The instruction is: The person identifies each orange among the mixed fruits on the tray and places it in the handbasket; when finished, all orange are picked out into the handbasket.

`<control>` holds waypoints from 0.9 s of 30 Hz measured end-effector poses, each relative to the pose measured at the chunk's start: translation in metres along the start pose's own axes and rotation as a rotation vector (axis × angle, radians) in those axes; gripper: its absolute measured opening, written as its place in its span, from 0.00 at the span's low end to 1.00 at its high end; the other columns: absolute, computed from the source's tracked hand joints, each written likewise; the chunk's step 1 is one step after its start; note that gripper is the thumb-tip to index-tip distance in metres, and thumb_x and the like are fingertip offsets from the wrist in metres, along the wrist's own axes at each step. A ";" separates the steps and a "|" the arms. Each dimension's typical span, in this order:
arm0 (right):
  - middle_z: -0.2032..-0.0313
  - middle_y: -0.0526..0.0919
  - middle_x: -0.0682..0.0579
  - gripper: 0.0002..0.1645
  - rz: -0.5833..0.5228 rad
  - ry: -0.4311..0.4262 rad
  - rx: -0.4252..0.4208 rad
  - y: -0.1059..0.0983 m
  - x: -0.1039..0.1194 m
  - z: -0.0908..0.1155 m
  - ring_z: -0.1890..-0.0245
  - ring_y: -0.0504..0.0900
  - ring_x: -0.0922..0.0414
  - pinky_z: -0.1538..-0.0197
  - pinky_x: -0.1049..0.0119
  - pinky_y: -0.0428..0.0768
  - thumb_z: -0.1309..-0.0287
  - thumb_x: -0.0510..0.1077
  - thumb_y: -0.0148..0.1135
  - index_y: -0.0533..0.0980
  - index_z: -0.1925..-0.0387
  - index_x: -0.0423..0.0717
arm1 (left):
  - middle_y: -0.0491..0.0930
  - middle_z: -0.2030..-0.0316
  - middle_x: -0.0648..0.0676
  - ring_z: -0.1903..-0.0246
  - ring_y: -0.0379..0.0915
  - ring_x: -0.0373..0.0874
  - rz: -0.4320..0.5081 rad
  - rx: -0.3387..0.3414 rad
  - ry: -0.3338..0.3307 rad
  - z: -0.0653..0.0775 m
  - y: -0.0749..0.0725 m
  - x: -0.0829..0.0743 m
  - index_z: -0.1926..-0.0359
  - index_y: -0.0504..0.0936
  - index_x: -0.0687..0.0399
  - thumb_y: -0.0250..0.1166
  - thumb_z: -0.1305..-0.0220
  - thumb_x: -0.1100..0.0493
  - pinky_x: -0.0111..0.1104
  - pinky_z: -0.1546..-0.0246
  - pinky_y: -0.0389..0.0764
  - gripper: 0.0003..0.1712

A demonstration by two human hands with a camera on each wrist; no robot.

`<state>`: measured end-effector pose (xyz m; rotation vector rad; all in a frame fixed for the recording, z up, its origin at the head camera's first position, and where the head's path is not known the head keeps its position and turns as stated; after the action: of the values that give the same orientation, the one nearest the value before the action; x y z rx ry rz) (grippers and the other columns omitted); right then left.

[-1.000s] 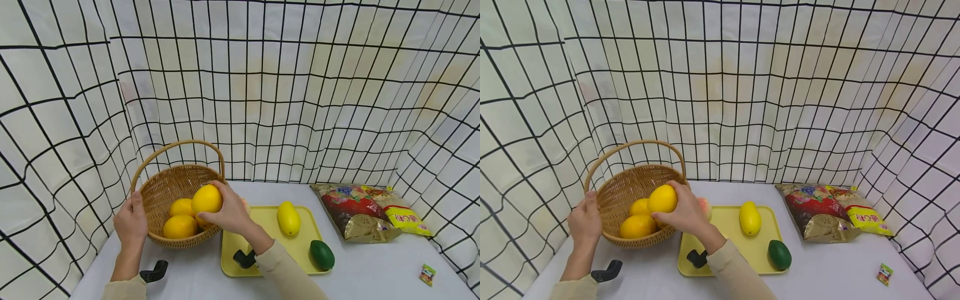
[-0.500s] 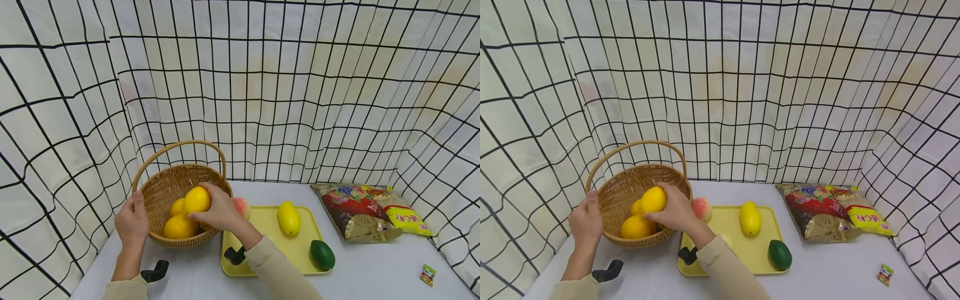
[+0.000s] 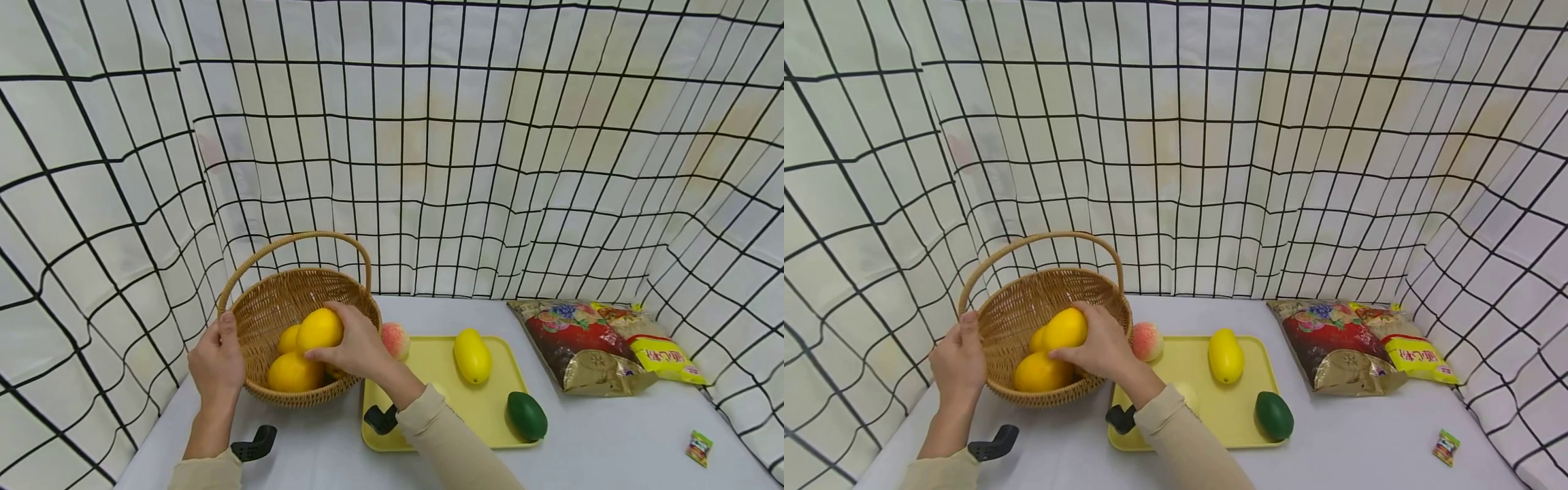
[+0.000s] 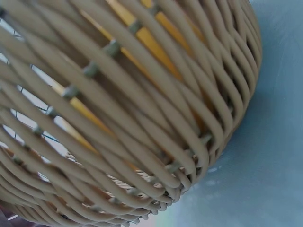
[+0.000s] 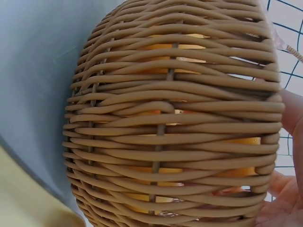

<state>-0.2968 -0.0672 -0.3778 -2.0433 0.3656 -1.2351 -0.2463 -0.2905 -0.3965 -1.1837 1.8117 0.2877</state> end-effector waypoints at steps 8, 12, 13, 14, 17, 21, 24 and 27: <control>0.36 0.70 0.52 0.45 -0.092 0.011 -0.044 -0.008 0.000 0.009 0.45 0.76 0.53 0.47 0.62 0.78 0.48 0.56 0.74 0.65 0.32 0.49 | 0.53 0.90 0.48 0.90 0.43 0.37 0.000 0.003 0.005 0.000 0.002 -0.001 0.85 0.59 0.53 0.47 0.26 0.37 0.31 0.86 0.44 0.34; 0.38 0.71 0.52 0.38 -0.284 -0.022 -0.076 -0.015 -0.003 0.021 0.45 0.75 0.52 0.50 0.64 0.79 0.43 0.52 0.71 0.67 0.34 0.49 | 0.53 0.89 0.48 0.88 0.44 0.38 -0.002 0.008 -0.013 -0.001 0.002 -0.002 0.85 0.59 0.53 0.47 0.26 0.36 0.33 0.84 0.45 0.35; 0.39 0.71 0.52 0.36 -0.322 -0.037 -0.082 -0.018 -0.004 0.025 0.44 0.75 0.51 0.49 0.63 0.79 0.42 0.51 0.70 0.68 0.34 0.49 | 0.53 0.89 0.48 0.88 0.44 0.38 -0.002 0.007 -0.015 -0.002 0.003 -0.002 0.85 0.59 0.53 0.47 0.26 0.36 0.33 0.84 0.45 0.35; 0.39 0.71 0.52 0.35 -0.353 -0.053 -0.088 -0.020 -0.005 0.029 0.44 0.74 0.51 0.49 0.63 0.79 0.41 0.50 0.69 0.68 0.35 0.50 | 0.53 0.89 0.48 0.88 0.44 0.39 -0.002 0.006 -0.015 -0.002 0.003 -0.002 0.85 0.59 0.53 0.46 0.26 0.36 0.33 0.84 0.46 0.35; 0.40 0.72 0.54 0.30 -0.417 -0.099 -0.118 -0.027 -0.007 0.042 0.43 0.74 0.48 0.47 0.60 0.78 0.38 0.47 0.66 0.69 0.36 0.51 | 0.53 0.89 0.48 0.88 0.44 0.38 0.003 -0.004 -0.008 -0.004 0.002 -0.003 0.85 0.59 0.54 0.47 0.27 0.36 0.33 0.84 0.45 0.35; 0.41 0.74 0.56 0.28 -0.480 -0.095 -0.175 -0.037 -0.009 0.054 0.46 0.77 0.50 0.49 0.59 0.79 0.37 0.44 0.65 0.70 0.37 0.54 | 0.53 0.90 0.48 0.89 0.43 0.38 0.000 -0.013 -0.006 -0.005 0.002 -0.001 0.86 0.59 0.53 0.46 0.26 0.36 0.33 0.84 0.45 0.35; 0.41 0.75 0.56 0.27 -0.518 -0.060 -0.198 -0.041 -0.013 0.060 0.46 0.77 0.52 0.48 0.56 0.78 0.37 0.43 0.66 0.70 0.38 0.54 | 0.53 0.90 0.48 0.89 0.43 0.38 -0.009 -0.001 -0.017 -0.005 0.001 0.001 0.86 0.58 0.53 0.46 0.26 0.37 0.33 0.84 0.45 0.35; 0.41 0.75 0.53 0.26 -0.520 -0.025 -0.197 -0.042 -0.020 0.063 0.46 0.76 0.52 0.47 0.53 0.77 0.37 0.44 0.66 0.71 0.38 0.54 | 0.53 0.90 0.48 0.89 0.44 0.39 -0.024 0.014 -0.045 -0.002 -0.001 0.004 0.85 0.59 0.53 0.46 0.25 0.38 0.34 0.84 0.46 0.35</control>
<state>-0.2572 0.0006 -0.3797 -2.4138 -0.0713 -1.5200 -0.2477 -0.2949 -0.3985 -1.1792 1.7572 0.2852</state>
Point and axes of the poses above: each hand's wrist, its own z-axis away from the middle knuckle, its own y-axis out of the palm, x = y × z, the point moved 4 cm from there along -z, towards the middle knuckle
